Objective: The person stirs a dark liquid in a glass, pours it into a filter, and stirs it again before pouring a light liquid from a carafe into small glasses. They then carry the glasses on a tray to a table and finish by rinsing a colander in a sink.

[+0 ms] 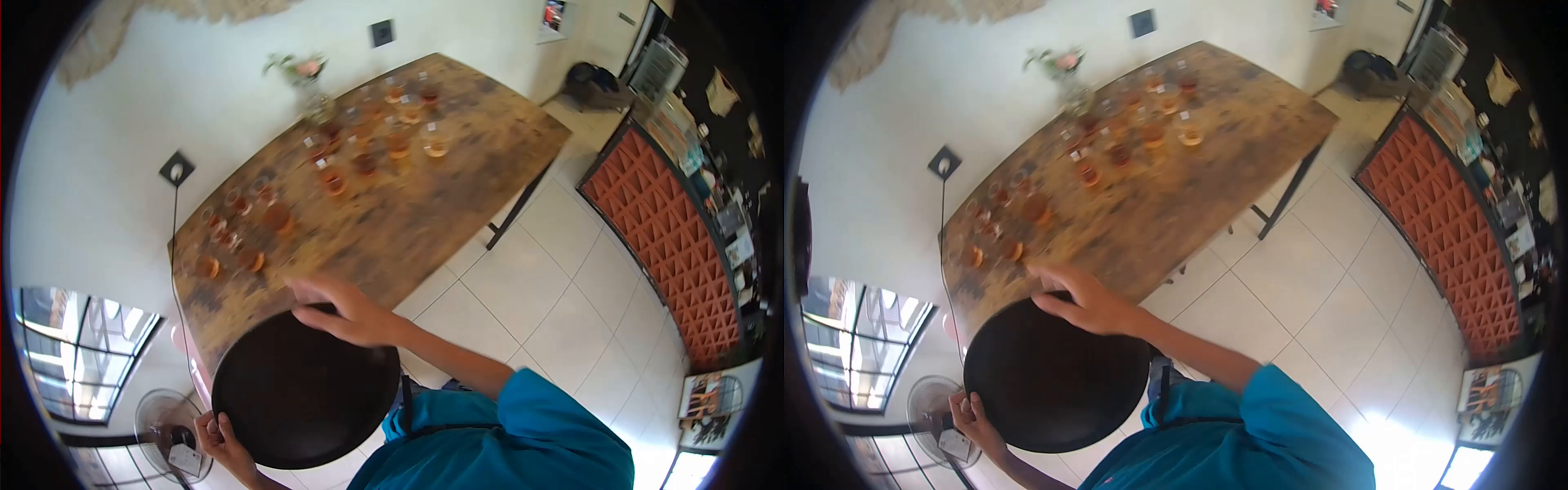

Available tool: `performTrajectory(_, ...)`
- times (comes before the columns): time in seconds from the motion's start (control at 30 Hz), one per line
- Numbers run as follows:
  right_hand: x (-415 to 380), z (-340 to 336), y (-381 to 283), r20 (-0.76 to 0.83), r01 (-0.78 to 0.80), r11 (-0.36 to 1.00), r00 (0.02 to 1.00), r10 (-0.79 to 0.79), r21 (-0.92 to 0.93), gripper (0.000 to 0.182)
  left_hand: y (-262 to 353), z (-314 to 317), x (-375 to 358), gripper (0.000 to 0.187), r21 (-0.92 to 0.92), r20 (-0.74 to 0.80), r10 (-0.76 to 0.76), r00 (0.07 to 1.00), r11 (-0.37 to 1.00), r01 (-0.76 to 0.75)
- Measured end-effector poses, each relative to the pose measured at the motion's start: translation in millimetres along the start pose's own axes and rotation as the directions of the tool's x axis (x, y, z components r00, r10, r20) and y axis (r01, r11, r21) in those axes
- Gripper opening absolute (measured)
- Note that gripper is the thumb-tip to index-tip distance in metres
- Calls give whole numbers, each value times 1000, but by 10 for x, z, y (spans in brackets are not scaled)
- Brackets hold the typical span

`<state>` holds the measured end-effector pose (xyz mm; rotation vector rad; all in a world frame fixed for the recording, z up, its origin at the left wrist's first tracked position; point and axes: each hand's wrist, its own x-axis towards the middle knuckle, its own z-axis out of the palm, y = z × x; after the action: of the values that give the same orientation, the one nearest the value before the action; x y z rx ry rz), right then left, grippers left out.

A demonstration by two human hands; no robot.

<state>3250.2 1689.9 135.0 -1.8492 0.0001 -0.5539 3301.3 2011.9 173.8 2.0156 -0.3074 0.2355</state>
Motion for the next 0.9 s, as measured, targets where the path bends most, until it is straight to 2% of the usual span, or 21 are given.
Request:
performTrajectory(0.03,-398,-304,-98,77,-73,989,995,64,131,53,112,151,-121,14,-10,14,32,999,999,-32)
performTrajectory(0.1,-1174,-775,-37,-217,-112,994,970,109,-2,51,302,574,-318,14,-52,106,22,994,999,-17)
performTrajectory(0.13,-1538,-1067,54,-230,-171,976,953,199,134,52,483,851,-449,14,-135,152,51,987,990,-30)
performTrajectory(0.17,-1886,-1334,155,-248,-222,938,925,289,265,52,484,1051,-485,13,-166,278,31,960,986,16)
performTrajectory(0.2,-2209,-1568,234,-331,-228,943,894,302,245,52,627,1323,-566,14,-196,317,53,947,981,11)
performTrajectory(0.27,-2822,-2051,316,-230,-342,834,853,469,432,51,908,1966,-779,15,-286,416,126,901,958,-2)
performTrajectory(0.33,-3160,-2290,284,-531,-221,897,742,409,382,51,1120,2573,-911,33,-485,470,71,880,854,190)
performTrajectory(0.37,-3283,-2447,303,-631,-184,910,668,394,372,52,1335,2906,-1020,33,-502,493,105,864,845,184)
performTrajectory(0.4,-3376,-2579,311,-657,-171,915,649,383,365,52,1563,3232,-1152,34,-544,508,93,856,805,235)
performTrajectory(0.43,-3447,-2712,319,-688,-90,878,585,429,470,53,1705,3539,-1263,36,-578,523,73,849,763,290)
performTrajectory(0.47,-3507,-2854,352,-704,-2,828,525,478,560,53,1747,3879,-1353,46,-593,543,32,839,722,357)
performTrajectory(0.5,-3515,-2968,449,-718,1,836,513,471,549,53,1891,4188,-1499,46,-596,555,42,831,716,362)
performTrajectory(0.57,-3439,-3191,681,-832,236,806,281,479,543,52,2221,4742,-1902,50,-667,587,-14,810,558,493)
performTrajectory(0.6,-3392,-3464,697,-836,250,798,172,521,548,51,2278,5015,-2008,52,-680,634,23,773,493,543)
performTrajectory(0.63,-3411,-3809,726,-844,245,808,164,511,536,51,2443,5270,-2107,52,-680,642,27,766,482,553)
performTrajectory(0.7,-3530,-4550,757,-826,284,777,143,546,562,52,2808,5738,-2236,61,-730,675,360,643,447,517)
performTrajectory(0.73,-3574,-4898,753,-839,274,793,169,517,544,49,2937,6013,-2195,61,-712,694,349,629,457,532)
performTrajectory(0.8,-3741,-5629,693,-867,189,848,180,466,495,47,3262,6637,-2134,71,-623,782,384,491,472,624)
performTrajectory(0.83,-3834,-5967,633,-875,135,871,191,445,472,47,3467,6896,-2111,71,-614,790,368,491,460,642)
performTrajectory(0.9,-4026,-6634,447,-890,-53,904,163,426,423,45,3995,7454,-2062,75,-539,841,410,354,568,622)
